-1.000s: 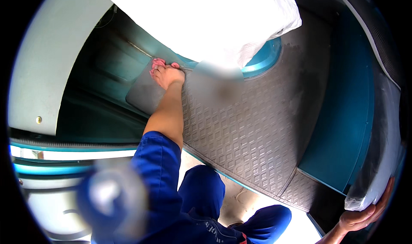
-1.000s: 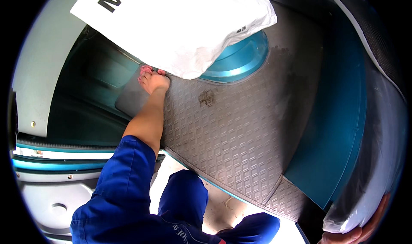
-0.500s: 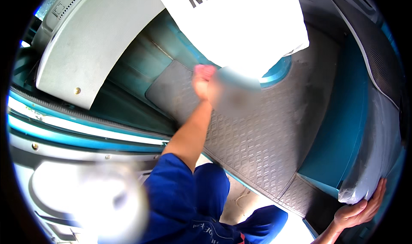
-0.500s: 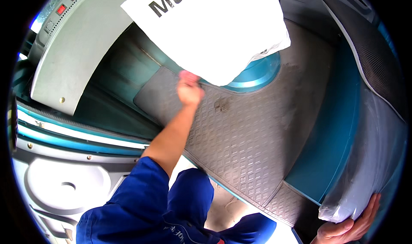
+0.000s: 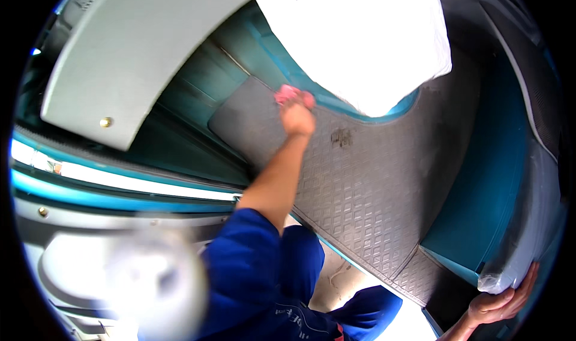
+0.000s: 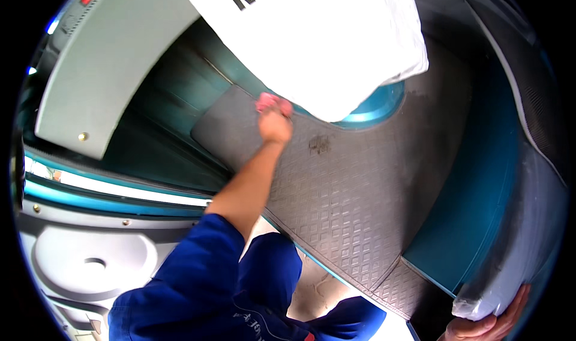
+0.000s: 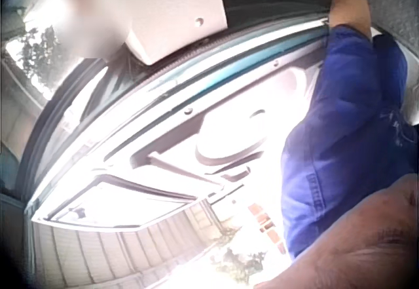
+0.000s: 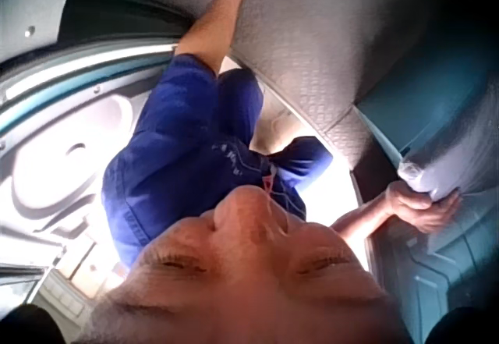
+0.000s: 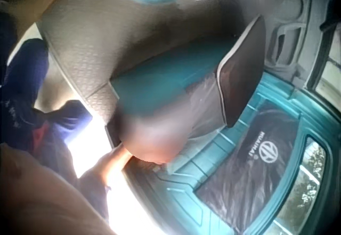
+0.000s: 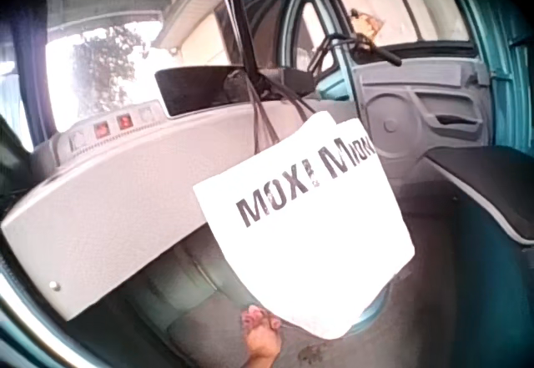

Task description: The person wipes the interior of a teal three-wheeled vehicle using a red cloth. They clean the dashboard, steering column, door frames, and floor mats, then exit and re-enter to wipe the passenger side floor and door panel.

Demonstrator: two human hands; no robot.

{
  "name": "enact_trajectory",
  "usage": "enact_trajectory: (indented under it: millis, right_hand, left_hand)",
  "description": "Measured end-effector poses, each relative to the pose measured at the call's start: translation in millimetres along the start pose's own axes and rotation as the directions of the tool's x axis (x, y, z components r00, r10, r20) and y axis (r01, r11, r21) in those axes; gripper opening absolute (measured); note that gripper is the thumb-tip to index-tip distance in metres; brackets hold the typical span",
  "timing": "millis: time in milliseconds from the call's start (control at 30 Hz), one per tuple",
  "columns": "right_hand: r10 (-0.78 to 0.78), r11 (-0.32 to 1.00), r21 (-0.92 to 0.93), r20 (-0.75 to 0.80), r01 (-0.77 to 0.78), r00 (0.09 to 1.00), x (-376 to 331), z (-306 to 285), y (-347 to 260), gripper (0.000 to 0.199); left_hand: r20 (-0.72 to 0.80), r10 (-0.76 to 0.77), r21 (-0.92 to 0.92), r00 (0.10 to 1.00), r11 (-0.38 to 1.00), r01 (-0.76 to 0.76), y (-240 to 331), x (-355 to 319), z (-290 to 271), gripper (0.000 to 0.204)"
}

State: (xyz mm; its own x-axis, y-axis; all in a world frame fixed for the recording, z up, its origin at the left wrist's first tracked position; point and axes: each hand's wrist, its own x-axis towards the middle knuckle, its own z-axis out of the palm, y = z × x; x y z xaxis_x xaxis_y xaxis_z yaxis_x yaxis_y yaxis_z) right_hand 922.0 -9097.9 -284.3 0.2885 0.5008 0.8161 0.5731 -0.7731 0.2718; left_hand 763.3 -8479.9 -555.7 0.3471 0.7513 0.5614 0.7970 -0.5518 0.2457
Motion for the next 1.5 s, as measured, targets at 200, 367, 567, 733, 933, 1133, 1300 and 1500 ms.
enact_trajectory:
  millis: [200, 367, 567, 733, 933, 1133, 1300, 1500]
  right_hand:
    - [0.055, 0.998, 0.011, 0.000, -0.055, 0.998, 8.6, 4.3, -17.9, 0.065]
    - [0.059, 0.998, -0.017, -0.003, -0.059, 0.998, 7.2, -3.2, -16.8, 0.068]
    - [0.006, 0.999, 0.033, -0.028, -0.005, 1.000, 9.9, -1.3, -16.8, 0.059]
    - [0.040, 0.999, 0.014, -0.006, -0.040, 0.999, 12.7, -3.8, -21.5, 0.061]
    - [0.073, 0.997, 0.012, -0.005, -0.073, 0.997, 17.3, -8.5, -29.6, 0.064]
    - [0.092, 0.996, 0.012, -0.006, -0.091, 0.996, 14.0, -5.8, -33.8, 0.064]
    - [0.055, 0.998, 0.007, -0.025, -0.055, 0.998, 16.2, -11.6, -31.5, 0.064]
    - [0.058, 0.998, 0.020, 0.010, -0.059, 0.998, 14.6, -7.0, -31.4, 0.064]
  left_hand:
    - [0.105, 0.005, -0.563, 0.994, 0.825, 0.055, 76.5, -39.1, -50.9, 0.008]
    - [0.384, -0.278, -0.506, 0.880, 0.734, 0.453, -3.4, 13.8, -26.2, 0.014]
    - [0.138, 0.315, -0.282, 0.939, 0.921, -0.268, 47.9, -24.2, -70.6, 0.013]
    - [0.229, 0.472, -0.265, 0.851, 0.872, -0.412, 82.9, -98.0, -109.3, 0.018]
    - [0.260, 0.292, -0.255, 0.920, 0.940, -0.226, 84.5, -50.5, -51.3, 0.017]
    - [0.178, 0.431, -0.262, 0.885, 0.887, -0.380, 68.2, -90.4, -80.9, 0.016]
    - [0.352, 0.347, -0.233, 0.869, 0.932, -0.278, 82.9, -67.6, -75.7, 0.021]
    - [0.378, 0.313, -0.266, 0.871, 0.938, -0.222, 86.5, -38.3, -55.6, 0.015]
